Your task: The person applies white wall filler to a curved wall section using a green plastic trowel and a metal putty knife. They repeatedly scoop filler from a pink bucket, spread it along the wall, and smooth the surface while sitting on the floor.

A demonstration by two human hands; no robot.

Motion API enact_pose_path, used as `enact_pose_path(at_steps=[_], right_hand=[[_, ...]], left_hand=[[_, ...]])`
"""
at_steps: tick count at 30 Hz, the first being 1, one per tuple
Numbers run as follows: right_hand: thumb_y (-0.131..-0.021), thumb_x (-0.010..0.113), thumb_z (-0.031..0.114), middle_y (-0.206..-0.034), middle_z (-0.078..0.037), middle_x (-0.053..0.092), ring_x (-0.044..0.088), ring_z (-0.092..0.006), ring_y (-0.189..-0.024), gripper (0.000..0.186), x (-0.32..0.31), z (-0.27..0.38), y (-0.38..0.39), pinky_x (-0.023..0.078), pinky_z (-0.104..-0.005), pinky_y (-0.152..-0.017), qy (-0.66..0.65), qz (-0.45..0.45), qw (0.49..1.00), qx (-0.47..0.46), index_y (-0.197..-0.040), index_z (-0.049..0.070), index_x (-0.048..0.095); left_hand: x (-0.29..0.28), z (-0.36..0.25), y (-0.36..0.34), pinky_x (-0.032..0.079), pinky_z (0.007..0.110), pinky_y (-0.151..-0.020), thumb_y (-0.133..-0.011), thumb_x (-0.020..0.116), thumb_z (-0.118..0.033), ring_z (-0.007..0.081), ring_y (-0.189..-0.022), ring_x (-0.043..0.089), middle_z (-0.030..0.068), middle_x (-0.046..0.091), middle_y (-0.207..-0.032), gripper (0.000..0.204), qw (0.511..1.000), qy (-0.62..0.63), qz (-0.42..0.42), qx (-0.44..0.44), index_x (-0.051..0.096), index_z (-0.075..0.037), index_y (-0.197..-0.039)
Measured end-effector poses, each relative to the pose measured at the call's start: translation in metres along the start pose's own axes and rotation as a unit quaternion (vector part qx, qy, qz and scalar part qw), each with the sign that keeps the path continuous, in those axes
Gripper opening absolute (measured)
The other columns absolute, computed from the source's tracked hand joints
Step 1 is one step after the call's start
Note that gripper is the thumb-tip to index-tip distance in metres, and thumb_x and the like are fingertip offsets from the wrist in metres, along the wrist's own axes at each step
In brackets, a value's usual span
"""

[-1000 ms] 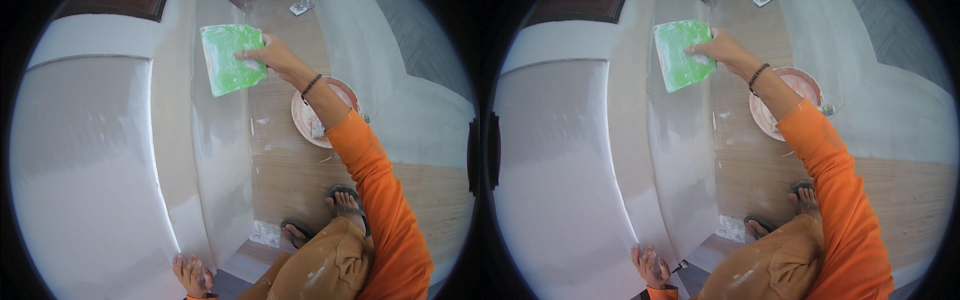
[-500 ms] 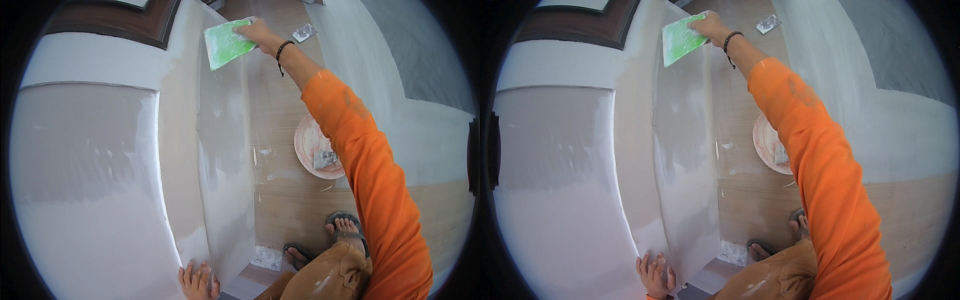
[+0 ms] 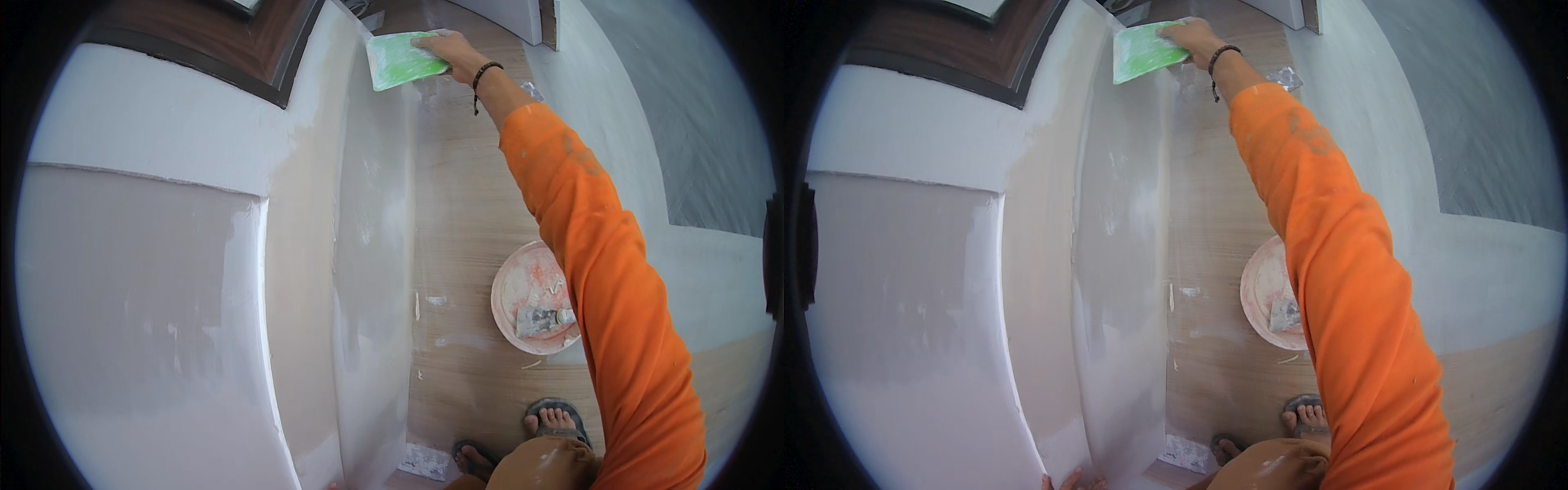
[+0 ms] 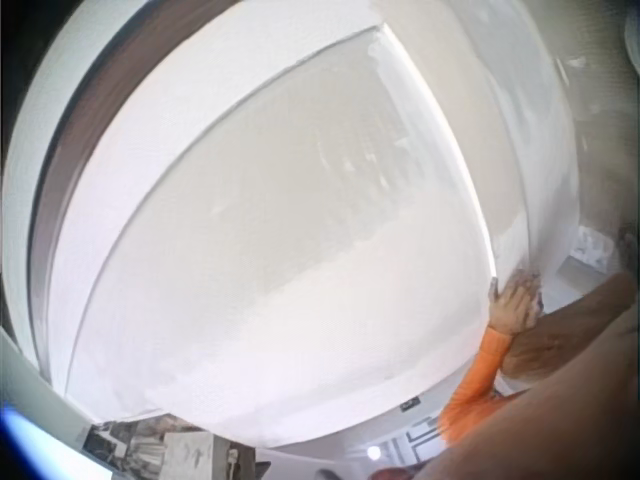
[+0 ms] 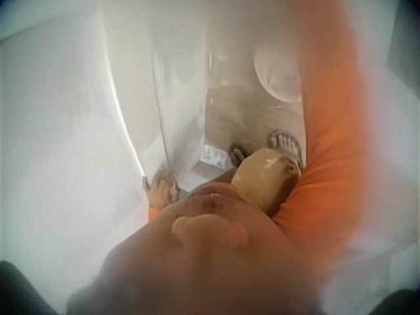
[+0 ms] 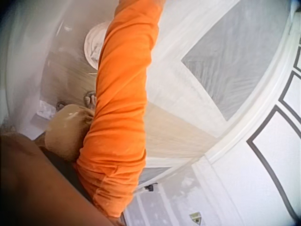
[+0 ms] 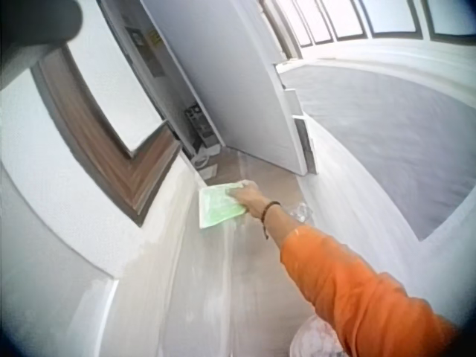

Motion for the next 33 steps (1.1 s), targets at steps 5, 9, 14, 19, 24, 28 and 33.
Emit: enact_pose_path(at_steps=[5, 9, 14, 19, 24, 28, 33], right_hand=[[-0.088, 0.075, 0.017, -0.116, -0.017, 0.066, 0.068, -0.0231, -0.101, 0.048, -0.001, -0.003, -0.021, 0.06, -0.0349, -0.083, -0.042, 0.016, 0.999, 0.013, -0.125, -0.008, 0.056], [-0.09, 0.074, 0.02, -0.117, -0.016, 0.066, 0.068, -0.0219, -0.1, 0.047, -0.004, -0.002, -0.025, 0.06, -0.0359, -0.084, -0.002, 0.017, 1.0, 0.016, -0.126, -0.006, 0.057], [-0.092, 0.072, 0.022, -0.115, -0.015, 0.066, 0.069, -0.0212, -0.099, 0.044, 0.003, -0.005, -0.027, 0.06, -0.0354, -0.084, -0.024, 0.029, 0.999, 0.01, -0.123, -0.005, 0.058], [-0.093, 0.071, 0.021, -0.113, -0.015, 0.067, 0.069, -0.0219, -0.097, 0.044, 0.001, -0.003, -0.031, 0.061, -0.0356, -0.085, -0.035, 0.048, 0.998, 0.001, -0.125, -0.006, 0.057], [-0.093, 0.071, 0.021, -0.114, -0.015, 0.067, 0.069, -0.0207, -0.097, 0.043, 0.006, -0.01, -0.033, 0.062, -0.0365, -0.084, -0.061, 0.06, 0.996, 0.007, -0.124, -0.005, 0.058], [-0.093, 0.071, 0.022, -0.113, -0.015, 0.067, 0.069, -0.0189, -0.097, 0.042, 0.006, -0.01, -0.028, 0.062, -0.0347, -0.083, -0.049, 0.065, 0.997, 0.004, -0.123, -0.005, 0.059], [-0.094, 0.07, 0.022, -0.112, -0.014, 0.067, 0.069, -0.0181, -0.096, 0.041, 0.006, -0.018, -0.03, 0.062, -0.0317, -0.079, -0.081, 0.074, 0.994, 0.002, -0.123, -0.004, 0.059]], left_hand=[[0.021, 0.025, 0.03, 0.011, 0.058, -0.119, -0.087, 0.06, -0.028, 0.0233, -0.121, 0.061, 0.0013, 0.071, -0.111, 0.029, 0.89, 0.36, 0.046, -0.276, 0.071, -0.014, -0.111], [0.047, 0.018, 0.069, 0.008, 0.058, -0.119, -0.088, 0.058, -0.029, 0.0238, -0.124, 0.059, 0.0027, 0.069, -0.118, 0.042, 0.618, 0.602, 0.081, -0.498, 0.069, -0.012, -0.124], [0.04, 0.018, 0.057, 0.008, 0.058, -0.119, -0.088, 0.056, -0.026, 0.0207, -0.122, 0.061, -0.0005, 0.07, -0.116, 0.037, 0.765, 0.488, 0.097, -0.41, 0.07, -0.013, -0.12], [0.01, 0.007, 0.024, 0.009, 0.058, -0.119, -0.089, 0.057, -0.026, 0.0192, -0.12, 0.062, -0.0009, 0.07, -0.115, 0.035, 0.98, 0.151, 0.022, -0.127, 0.071, -0.014, -0.119], [0.014, 0.004, 0.01, 0.01, 0.058, -0.119, -0.088, 0.057, -0.025, 0.0197, -0.119, 0.062, -0.0011, 0.071, -0.112, 0.031, 0.999, 0.014, 0.003, -0.044, 0.071, -0.014, -0.114], [0.014, 0.003, 0.006, 0.011, 0.058, -0.119, -0.088, 0.058, -0.025, 0.02, -0.119, 0.062, -0.0013, 0.071, -0.11, 0.028, 0.999, -0.01, -0.002, -0.036, 0.071, -0.015, -0.111], [0.013, 0.002, 0.005, 0.012, 0.058, -0.118, -0.088, 0.059, -0.024, 0.0205, -0.118, 0.063, -0.0015, 0.072, -0.107, 0.025, 0.999, -0.025, -0.006, -0.028, 0.072, -0.015, -0.107]])
Point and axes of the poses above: each hand's wrist, its own y-axis away from the middle knuckle, its own x-axis out of the palm, z = x × y, the point moved 5 cm from there along -y, towards the middle knuckle
